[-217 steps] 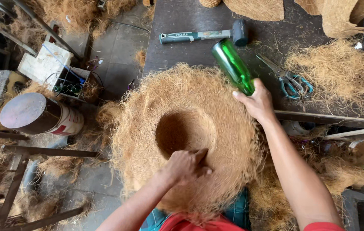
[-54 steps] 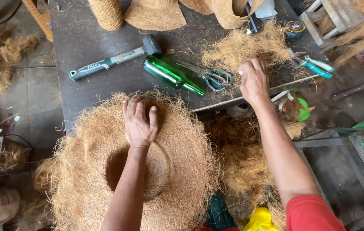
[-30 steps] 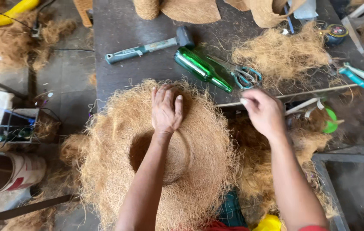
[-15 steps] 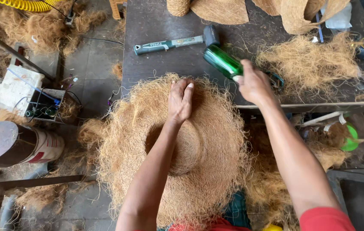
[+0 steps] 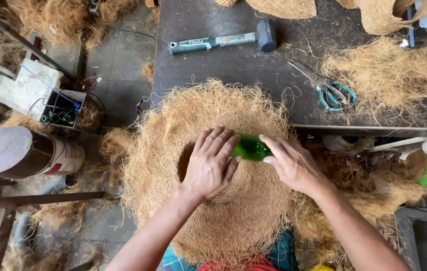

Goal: The person uses a green glass bottle to press and shape the brim of a coir hat on a workbench. They repeatedly roll the bottle along the brim to smooth and compress the fibers, then use a metal ruler to measure and further press the brim edge.

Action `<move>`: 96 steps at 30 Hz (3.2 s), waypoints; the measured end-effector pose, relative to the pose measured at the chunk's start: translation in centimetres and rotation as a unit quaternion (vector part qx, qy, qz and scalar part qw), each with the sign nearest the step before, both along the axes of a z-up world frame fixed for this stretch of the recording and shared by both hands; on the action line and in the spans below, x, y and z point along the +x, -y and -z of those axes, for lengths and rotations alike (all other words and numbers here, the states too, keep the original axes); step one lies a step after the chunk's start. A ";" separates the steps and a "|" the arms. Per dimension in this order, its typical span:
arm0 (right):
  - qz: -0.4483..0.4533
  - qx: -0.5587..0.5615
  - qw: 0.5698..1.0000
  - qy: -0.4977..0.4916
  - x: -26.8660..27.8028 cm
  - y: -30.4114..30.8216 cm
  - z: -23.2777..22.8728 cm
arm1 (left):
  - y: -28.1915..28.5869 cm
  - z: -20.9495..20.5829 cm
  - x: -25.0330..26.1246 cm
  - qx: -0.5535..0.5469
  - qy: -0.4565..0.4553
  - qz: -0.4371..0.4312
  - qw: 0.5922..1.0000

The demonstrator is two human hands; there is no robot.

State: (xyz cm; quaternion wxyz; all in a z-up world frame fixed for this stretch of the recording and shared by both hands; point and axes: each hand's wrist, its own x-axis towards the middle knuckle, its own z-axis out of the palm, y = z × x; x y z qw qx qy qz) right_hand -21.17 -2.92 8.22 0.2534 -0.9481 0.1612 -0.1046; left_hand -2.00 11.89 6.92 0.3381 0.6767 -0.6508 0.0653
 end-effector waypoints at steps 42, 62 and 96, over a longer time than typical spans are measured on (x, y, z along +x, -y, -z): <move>0.075 -0.111 0.988 -0.082 4.1 11.2 3.6 | 15.8 0.8 5.1 0.169 0.048 -0.095 0.980; 0.080 -0.008 0.984 -0.161 6.4 12.7 1.2 | 19.1 -3.1 5.7 0.320 -0.027 -0.080 0.944; 0.039 -0.183 0.982 0.011 1.3 7.6 7.2 | 8.3 2.0 2.5 0.087 0.089 -0.040 0.991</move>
